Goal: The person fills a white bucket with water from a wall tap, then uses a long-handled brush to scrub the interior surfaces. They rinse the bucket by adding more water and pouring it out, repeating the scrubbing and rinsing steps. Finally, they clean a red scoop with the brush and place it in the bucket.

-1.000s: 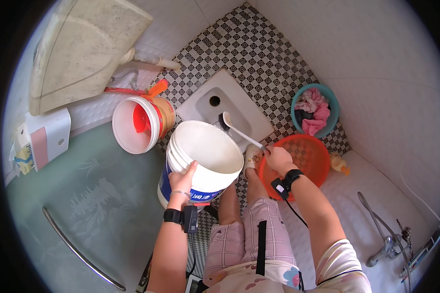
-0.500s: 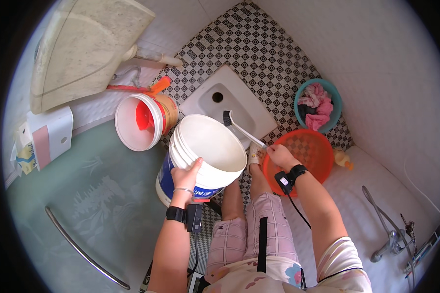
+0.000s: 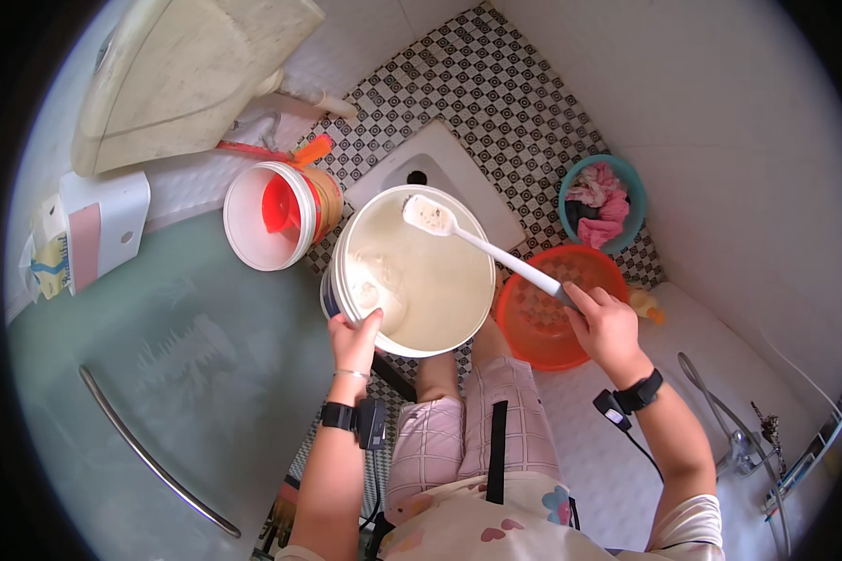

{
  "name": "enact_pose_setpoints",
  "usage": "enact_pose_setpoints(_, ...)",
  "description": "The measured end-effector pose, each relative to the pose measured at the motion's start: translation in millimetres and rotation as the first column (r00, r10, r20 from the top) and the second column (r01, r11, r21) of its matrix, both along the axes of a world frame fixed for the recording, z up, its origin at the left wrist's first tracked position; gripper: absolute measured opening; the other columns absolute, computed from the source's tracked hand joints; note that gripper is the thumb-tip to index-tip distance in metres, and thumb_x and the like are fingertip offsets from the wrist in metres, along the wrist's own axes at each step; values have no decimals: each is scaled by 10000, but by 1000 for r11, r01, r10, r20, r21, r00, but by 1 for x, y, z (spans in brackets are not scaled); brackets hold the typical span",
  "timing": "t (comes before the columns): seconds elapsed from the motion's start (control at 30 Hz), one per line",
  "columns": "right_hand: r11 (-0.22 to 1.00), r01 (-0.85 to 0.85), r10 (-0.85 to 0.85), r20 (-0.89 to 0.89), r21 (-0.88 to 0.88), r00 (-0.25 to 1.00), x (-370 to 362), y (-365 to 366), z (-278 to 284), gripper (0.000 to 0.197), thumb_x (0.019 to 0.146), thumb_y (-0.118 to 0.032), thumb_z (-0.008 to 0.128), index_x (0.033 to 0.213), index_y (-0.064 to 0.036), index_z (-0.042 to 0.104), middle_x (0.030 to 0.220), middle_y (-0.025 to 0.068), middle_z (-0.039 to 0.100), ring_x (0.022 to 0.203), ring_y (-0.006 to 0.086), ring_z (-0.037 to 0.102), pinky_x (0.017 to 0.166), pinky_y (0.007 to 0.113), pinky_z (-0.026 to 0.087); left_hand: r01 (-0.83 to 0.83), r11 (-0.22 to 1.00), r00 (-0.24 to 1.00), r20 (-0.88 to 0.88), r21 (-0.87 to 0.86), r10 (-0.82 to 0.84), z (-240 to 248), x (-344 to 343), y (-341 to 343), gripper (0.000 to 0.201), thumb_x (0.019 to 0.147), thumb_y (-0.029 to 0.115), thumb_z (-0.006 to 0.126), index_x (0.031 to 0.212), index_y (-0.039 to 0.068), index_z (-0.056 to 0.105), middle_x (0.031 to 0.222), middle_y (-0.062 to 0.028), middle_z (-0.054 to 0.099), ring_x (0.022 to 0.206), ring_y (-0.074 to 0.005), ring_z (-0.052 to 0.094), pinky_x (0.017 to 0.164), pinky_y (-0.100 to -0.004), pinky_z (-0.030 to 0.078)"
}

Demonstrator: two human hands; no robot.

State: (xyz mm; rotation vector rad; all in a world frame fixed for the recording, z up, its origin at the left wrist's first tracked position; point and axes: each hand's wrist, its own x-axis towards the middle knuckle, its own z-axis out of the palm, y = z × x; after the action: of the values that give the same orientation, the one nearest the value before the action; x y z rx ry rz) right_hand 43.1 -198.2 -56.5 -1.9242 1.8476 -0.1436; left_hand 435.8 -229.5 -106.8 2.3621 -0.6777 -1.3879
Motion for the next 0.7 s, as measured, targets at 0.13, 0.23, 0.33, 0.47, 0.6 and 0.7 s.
enact_pose_setpoints(0.13,973,-230,231,-25,19,973,10,-14,18,347,820,-126,643,1165,-162,656,858,41,607,717,240,660,601,368,559,51,997,999,-10,-60,-51,5,-20,-3,606,756,222,800,1154,-86,461,1035,-154,618,879,-193,631,745,-304,534)
enact_pose_setpoints(0.23,911,-376,382,-7,168,924,52,-40,-6,445,814,-109,620,1258,-135,607,970,83,630,789,279,681,655,391,565,120,988,993,21,-102,-118,15,-31,-4,585,710,189,797,1117,-92,486,1008,-143,633,857,-208,630,780,-334,531)
enact_pose_setpoints(0.33,865,-404,426,-10,299,905,109,-72,-47,416,826,-86,606,1240,-56,591,998,122,642,855,304,691,695,388,573,236,960,972,18,-150,-236,35,-32,3,601,692,177,809,1122,-97,491,1001,-148,640,869,-205,633,780,-327,533)
enact_pose_setpoints(0.47,848,-383,426,-40,367,904,146,-80,-78,330,851,-65,582,1166,33,589,967,159,673,898,314,693,733,384,579,268,958,957,-90,-101,-277,51,-30,6,612,700,180,816,1138,-97,490,1000,-151,663,862,-191,658,768,-317,553)
enact_pose_setpoints(0.6,817,-273,284,57,507,957,134,-53,-69,260,883,-79,548,1107,23,632,1003,187,711,962,323,699,790,404,577,254,958,961,-81,-136,-266,49,-29,6,628,700,177,818,1164,-93,491,981,-138,672,846,-179,663,762,-316,559)
enact_pose_setpoints(0.7,673,-168,154,87,720,984,132,-30,-52,239,908,-101,517,1049,-27,696,1102,180,713,1070,315,682,849,414,567,169,959,960,-184,-227,-213,38,-34,10,635,699,184,818,1169,-93,493,979,-136,672,844,-177,661,759,-310,557)
